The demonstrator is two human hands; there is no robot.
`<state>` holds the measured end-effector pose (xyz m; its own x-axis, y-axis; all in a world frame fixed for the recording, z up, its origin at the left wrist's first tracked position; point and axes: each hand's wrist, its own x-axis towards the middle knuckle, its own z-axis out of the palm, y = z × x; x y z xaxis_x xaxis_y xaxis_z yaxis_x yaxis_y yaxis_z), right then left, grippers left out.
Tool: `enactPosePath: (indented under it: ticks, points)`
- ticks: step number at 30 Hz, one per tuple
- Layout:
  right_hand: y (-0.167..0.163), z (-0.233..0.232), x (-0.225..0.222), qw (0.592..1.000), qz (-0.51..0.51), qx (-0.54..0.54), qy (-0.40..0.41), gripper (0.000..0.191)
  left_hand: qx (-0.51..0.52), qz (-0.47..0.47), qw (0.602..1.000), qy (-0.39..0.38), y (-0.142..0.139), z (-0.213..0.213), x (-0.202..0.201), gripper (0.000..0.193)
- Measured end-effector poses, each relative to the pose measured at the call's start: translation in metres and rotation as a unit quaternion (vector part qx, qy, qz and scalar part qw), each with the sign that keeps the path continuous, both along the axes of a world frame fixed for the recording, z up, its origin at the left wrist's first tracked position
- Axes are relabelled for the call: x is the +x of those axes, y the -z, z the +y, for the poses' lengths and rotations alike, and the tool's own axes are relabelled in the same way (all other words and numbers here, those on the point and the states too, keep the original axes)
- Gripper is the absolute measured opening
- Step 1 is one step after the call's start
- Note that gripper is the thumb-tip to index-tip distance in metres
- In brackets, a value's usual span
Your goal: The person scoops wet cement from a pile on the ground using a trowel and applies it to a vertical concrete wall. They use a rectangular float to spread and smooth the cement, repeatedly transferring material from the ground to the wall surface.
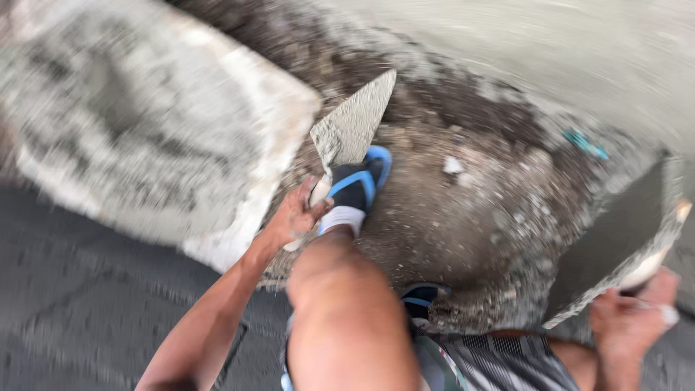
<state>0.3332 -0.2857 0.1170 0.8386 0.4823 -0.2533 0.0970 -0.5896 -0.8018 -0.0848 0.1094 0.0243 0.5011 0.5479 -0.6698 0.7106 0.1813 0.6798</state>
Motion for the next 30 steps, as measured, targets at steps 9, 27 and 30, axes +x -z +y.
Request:
enactPosePath:
  ticks: [9,27,30]
  points:
    - [0.16,0.291,-0.031,0.926,0.377,0.009,0.01,0.045,0.091,0.278,0.899,-0.326,-0.006,-0.022,-0.179,0.055]
    - [0.203,0.389,-0.204,0.84,0.535,-0.01,-0.092,0.044,0.061,0.135,0.866,-0.478,0.091,0.003,-0.249,0.056]
    - [0.213,0.402,-0.213,0.822,0.564,-0.017,-0.082,0.044,0.021,0.134,0.866,-0.481,0.077,0.007,-0.25,0.056]
